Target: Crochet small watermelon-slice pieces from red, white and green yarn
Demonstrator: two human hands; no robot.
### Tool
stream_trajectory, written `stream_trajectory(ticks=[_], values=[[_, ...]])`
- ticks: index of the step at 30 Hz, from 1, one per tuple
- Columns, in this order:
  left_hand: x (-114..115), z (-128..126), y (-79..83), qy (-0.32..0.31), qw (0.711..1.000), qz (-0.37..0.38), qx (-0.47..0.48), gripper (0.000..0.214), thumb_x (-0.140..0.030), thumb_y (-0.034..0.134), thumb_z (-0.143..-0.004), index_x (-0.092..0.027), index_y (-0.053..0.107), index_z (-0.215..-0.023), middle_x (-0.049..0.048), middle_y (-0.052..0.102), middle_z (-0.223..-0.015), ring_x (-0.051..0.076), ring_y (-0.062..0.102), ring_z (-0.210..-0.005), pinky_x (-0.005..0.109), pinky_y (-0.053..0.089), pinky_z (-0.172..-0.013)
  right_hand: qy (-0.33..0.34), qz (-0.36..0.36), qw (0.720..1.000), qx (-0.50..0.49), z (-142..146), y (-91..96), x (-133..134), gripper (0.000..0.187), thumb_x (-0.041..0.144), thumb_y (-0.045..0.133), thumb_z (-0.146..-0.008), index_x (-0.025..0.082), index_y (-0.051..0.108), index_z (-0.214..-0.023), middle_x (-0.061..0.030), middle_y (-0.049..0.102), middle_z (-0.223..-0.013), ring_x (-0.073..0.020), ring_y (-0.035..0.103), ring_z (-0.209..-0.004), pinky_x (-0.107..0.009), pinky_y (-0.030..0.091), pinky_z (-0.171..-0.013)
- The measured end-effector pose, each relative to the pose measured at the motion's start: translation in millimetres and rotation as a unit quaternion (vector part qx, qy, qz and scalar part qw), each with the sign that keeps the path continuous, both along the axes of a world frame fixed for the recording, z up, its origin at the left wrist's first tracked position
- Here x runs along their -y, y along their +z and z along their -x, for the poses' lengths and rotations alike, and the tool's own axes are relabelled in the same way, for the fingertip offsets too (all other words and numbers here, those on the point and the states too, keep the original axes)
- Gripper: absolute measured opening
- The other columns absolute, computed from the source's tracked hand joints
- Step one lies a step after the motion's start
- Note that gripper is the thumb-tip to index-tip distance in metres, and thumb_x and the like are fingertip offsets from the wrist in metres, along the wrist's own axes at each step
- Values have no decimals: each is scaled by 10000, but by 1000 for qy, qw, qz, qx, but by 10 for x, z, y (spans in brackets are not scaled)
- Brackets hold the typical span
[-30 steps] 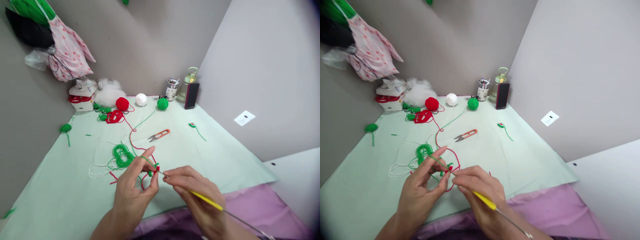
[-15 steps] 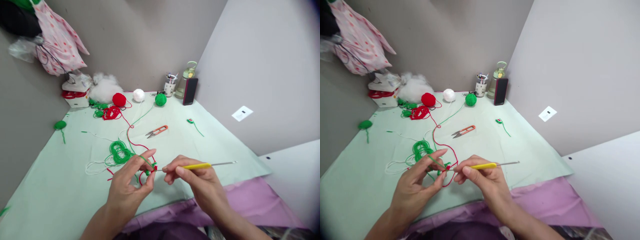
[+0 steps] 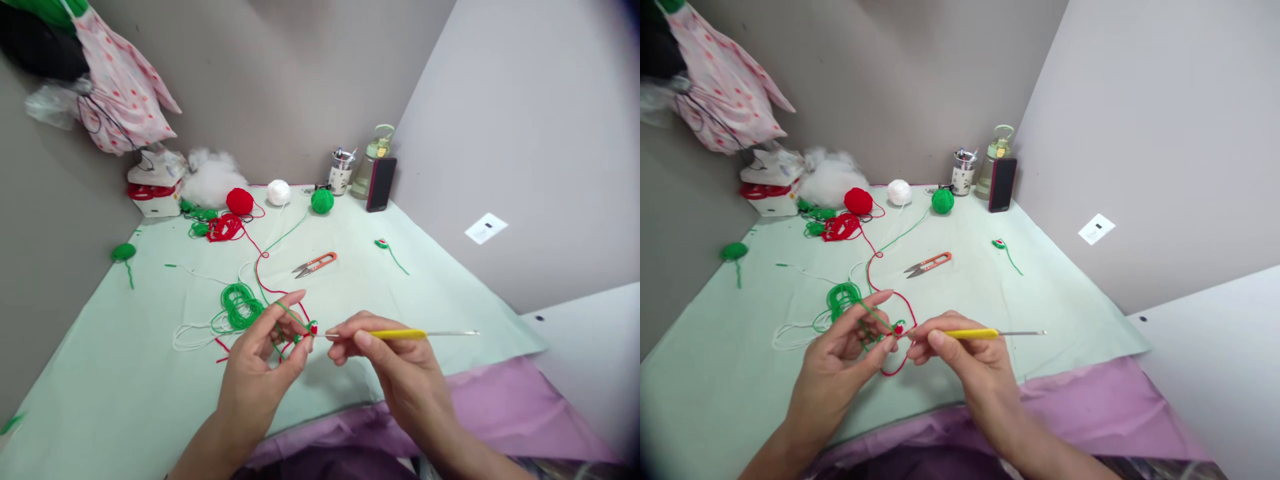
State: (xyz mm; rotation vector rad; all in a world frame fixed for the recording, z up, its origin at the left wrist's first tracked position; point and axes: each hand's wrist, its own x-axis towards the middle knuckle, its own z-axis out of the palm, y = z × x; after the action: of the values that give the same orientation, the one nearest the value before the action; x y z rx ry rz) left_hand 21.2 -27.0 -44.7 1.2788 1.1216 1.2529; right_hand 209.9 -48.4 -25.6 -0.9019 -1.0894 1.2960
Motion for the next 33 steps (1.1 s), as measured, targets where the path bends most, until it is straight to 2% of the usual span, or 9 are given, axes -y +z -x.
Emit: stream_trajectory(ticks=[6, 13, 18, 24, 30, 33], values=[[19, -16, -39, 5, 998, 34, 60, 468, -184, 821, -835, -308, 773, -1283, -57, 712, -828, 108, 676, -796, 182, 561, -771, -18, -35, 999, 36, 47, -35, 36, 139, 312, 763, -1002, 270, 896, -1013, -37, 828, -881, -138, 789, -796, -215, 635, -781], [31, -17, 4, -3, 995, 59, 83, 465, -204, 840, -816, -263, 776, -1273, -42, 683, -800, 129, 646, -759, 224, 544, -727, -17, -45, 999, 26, 73, -56, 52, 141, 299, 755, -1007, 275, 892, -1034, -47, 825, -927, -149, 792, -810, -242, 642, -799], [28, 10, -19, -34, 994, 71, 79, 473, -248, 825, -876, -286, 746, -1341, -37, 677, -836, 137, 637, -762, 247, 545, -721, -14, -36, 999, -1, 95, -83, 33, 132, 346, 783, -985, 282, 896, -1007, -53, 835, -926, -153, 787, -784, -253, 649, -773], [44, 20, -18, 12, 1000, -10, 14, 386, -178, 806, -872, -321, 814, -1230, -24, 702, -860, 146, 662, -831, 228, 555, -761, 5, 40, 998, -46, 75, -43, -14, 143, 397, 830, -936, 272, 899, -928, -53, 841, -866, -156, 771, -726, -264, 645, -736], [56, 11, -33, -34, 987, 89, 130, 548, -250, 853, -886, -337, 714, -1408, -23, 677, -882, 147, 640, -812, 224, 562, -708, -11, -68, 996, 48, 12, -67, 43, 141, 318, 753, -1009, 314, 894, -1008, -57, 850, -961, -186, 773, -845, -305, 637, -810], [60, -11, -23, -46, 977, 112, 173, 552, -297, 848, -903, -341, 694, -1431, -18, 646, -905, 142, 594, -778, 225, 554, -640, -20, -108, 989, 102, 4, -77, 71, 180, 280, 714, -1036, 327, 888, -1036, -59, 858, -987, -202, 763, -895, -321, 629, -830]])
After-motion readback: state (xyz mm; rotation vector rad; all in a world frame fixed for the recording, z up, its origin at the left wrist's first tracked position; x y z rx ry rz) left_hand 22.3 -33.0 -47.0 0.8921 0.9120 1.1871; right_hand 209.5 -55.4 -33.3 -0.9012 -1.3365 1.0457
